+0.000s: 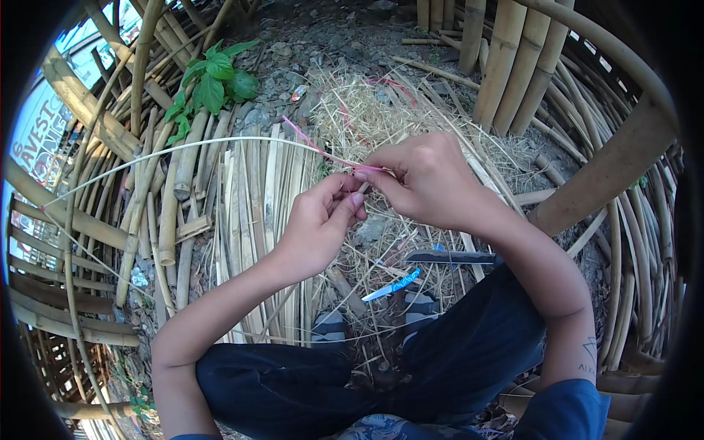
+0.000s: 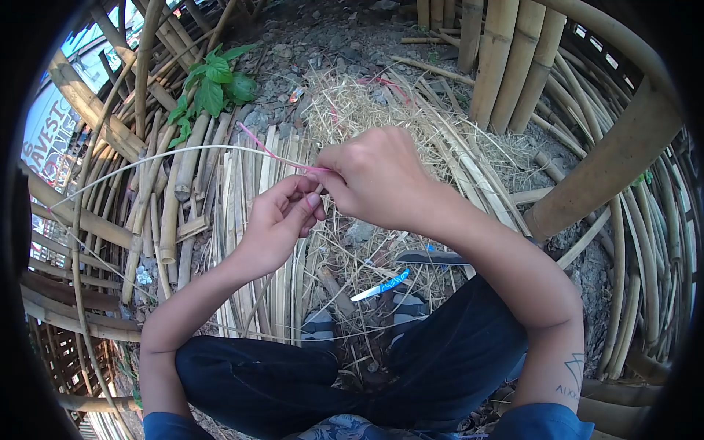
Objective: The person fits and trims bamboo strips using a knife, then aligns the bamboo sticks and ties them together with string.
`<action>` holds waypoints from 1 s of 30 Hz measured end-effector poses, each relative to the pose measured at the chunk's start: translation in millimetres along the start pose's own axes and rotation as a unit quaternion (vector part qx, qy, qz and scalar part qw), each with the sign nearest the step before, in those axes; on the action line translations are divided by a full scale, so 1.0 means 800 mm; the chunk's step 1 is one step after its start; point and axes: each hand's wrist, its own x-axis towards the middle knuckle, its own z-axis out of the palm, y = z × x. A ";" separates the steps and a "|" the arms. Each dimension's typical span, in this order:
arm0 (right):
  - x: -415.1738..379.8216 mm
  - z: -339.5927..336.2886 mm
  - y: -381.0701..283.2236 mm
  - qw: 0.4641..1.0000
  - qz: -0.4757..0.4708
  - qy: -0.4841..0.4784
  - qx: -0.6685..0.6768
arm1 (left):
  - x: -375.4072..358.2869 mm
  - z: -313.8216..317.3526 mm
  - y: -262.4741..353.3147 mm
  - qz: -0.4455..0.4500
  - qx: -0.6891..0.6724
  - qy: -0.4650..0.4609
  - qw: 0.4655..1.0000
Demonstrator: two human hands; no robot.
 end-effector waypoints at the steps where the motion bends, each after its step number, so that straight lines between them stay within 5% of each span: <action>1: 0.000 0.000 -0.001 0.998 0.063 -0.007 0.031 | 0.000 -0.001 -0.001 0.000 0.000 0.000 1.000; 5: 0.006 -0.008 -0.007 0.966 0.241 -0.026 0.087 | 0.000 0.002 -0.004 -0.008 0.022 0.002 1.000; 9: 0.008 -0.006 0.016 0.962 0.266 0.035 0.055 | -0.001 0.002 -0.007 0.010 0.053 -0.014 0.998; 13: 0.013 -0.019 0.079 0.911 0.379 0.036 0.159 | 0.000 -0.002 -0.009 0.007 0.018 -0.006 1.000; 17: -0.018 -0.038 0.166 0.908 0.403 -0.089 -0.077 | 0.008 -0.018 -0.009 0.012 0.032 0.029 0.999; 23: -0.113 -0.066 0.276 0.781 0.489 -0.191 -0.339 | 0.024 -0.053 -0.006 0.020 0.052 0.121 0.991; 30: -0.241 -0.084 0.386 0.691 0.427 -0.326 -0.484 | 0.038 -0.097 0.012 0.014 0.045 0.172 0.984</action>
